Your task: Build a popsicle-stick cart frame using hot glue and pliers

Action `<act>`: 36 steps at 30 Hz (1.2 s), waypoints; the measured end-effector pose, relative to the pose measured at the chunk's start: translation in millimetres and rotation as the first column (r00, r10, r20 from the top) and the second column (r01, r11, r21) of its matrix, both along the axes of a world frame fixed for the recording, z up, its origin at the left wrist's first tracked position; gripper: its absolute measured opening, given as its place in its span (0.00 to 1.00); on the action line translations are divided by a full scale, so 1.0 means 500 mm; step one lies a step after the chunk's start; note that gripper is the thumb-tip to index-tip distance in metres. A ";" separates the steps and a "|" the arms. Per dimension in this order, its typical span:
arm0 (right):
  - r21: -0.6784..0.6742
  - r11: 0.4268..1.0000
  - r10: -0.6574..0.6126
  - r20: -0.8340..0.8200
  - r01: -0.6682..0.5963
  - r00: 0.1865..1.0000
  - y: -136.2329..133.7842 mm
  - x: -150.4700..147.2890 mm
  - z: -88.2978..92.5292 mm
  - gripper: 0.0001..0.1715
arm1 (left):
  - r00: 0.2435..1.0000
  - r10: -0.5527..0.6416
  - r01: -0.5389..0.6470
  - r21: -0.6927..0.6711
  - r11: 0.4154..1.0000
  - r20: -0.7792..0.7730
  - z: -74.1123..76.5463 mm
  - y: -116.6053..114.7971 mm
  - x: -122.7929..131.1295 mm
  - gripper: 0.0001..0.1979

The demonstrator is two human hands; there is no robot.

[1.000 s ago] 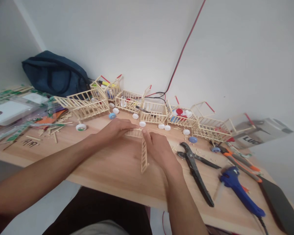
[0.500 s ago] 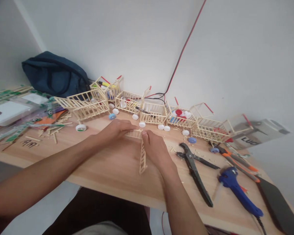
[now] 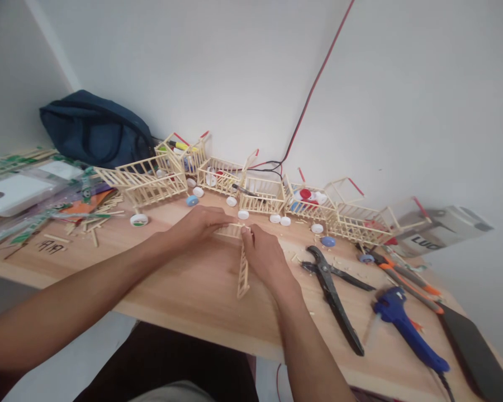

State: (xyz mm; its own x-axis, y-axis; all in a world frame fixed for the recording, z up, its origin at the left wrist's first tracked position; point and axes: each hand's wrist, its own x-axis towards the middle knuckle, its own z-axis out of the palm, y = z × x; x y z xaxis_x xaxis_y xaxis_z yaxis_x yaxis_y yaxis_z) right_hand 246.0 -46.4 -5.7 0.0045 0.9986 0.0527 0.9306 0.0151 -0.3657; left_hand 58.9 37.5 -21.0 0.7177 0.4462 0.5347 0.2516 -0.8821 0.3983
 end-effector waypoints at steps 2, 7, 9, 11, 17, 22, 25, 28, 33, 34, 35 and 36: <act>0.003 1.000 -0.004 -0.017 0.004 1.000 -0.001 -0.001 -0.001 0.20 | 1.000 0.001 -0.001 -0.003 1.000 -0.006 0.001 -0.001 0.000 0.15; -0.005 1.000 -0.031 -0.038 0.031 0.999 -0.002 -0.004 -0.002 0.22 | 1.000 -0.007 0.007 -0.010 1.000 0.004 0.000 -0.001 -0.001 0.14; -0.016 0.999 -0.038 -0.031 0.038 0.999 -0.002 -0.005 -0.002 0.23 | 1.000 -0.006 0.006 -0.013 1.000 0.006 0.000 0.000 -0.001 0.14; -0.024 0.999 -0.048 -0.035 0.047 0.998 -0.003 -0.007 -0.001 0.25 | 1.000 -0.003 0.003 -0.013 1.000 -0.002 0.000 0.000 0.000 0.14; -0.024 0.999 -0.050 -0.056 0.049 0.997 0.000 -0.007 0.000 0.27 | 1.000 -0.005 0.005 -0.005 1.000 -0.004 0.004 -0.003 0.000 0.14; -0.016 0.999 -0.046 -0.039 0.045 0.998 0.005 -0.001 -0.008 0.26 | 1.000 -0.004 0.005 0.009 1.000 -0.012 0.002 -0.002 -0.001 0.14; -0.006 0.999 -0.034 -0.026 0.034 0.999 0.005 -0.001 -0.008 0.26 | 1.000 -0.011 0.011 0.012 1.000 -0.004 0.000 0.000 -0.001 0.14; -0.010 0.999 -0.032 -0.021 0.032 0.999 0.004 -0.002 -0.006 0.26 | 1.000 -0.012 0.012 0.009 1.000 -0.002 0.001 -0.001 -0.001 0.14; -0.013 0.999 -0.038 -0.017 0.037 0.999 0.005 -0.001 -0.007 0.27 | 1.000 -0.013 0.013 -0.003 1.000 -0.005 0.008 -0.005 -0.001 0.14; -0.018 0.999 -0.038 -0.019 0.038 0.999 0.005 -0.001 -0.007 0.27 | 1.000 -0.013 0.013 -0.006 1.000 -0.005 0.008 -0.006 -0.001 0.14; -0.024 0.999 -0.038 -0.023 0.038 0.999 0.005 -0.002 -0.007 0.28 | 1.000 -0.013 0.013 -0.010 1.000 -0.005 0.009 -0.006 -0.001 0.14; -0.029 0.999 -0.039 -0.030 0.038 0.999 0.005 -0.002 -0.006 0.29 | 1.000 -0.014 0.014 -0.015 1.000 -0.005 0.009 -0.006 -0.001 0.14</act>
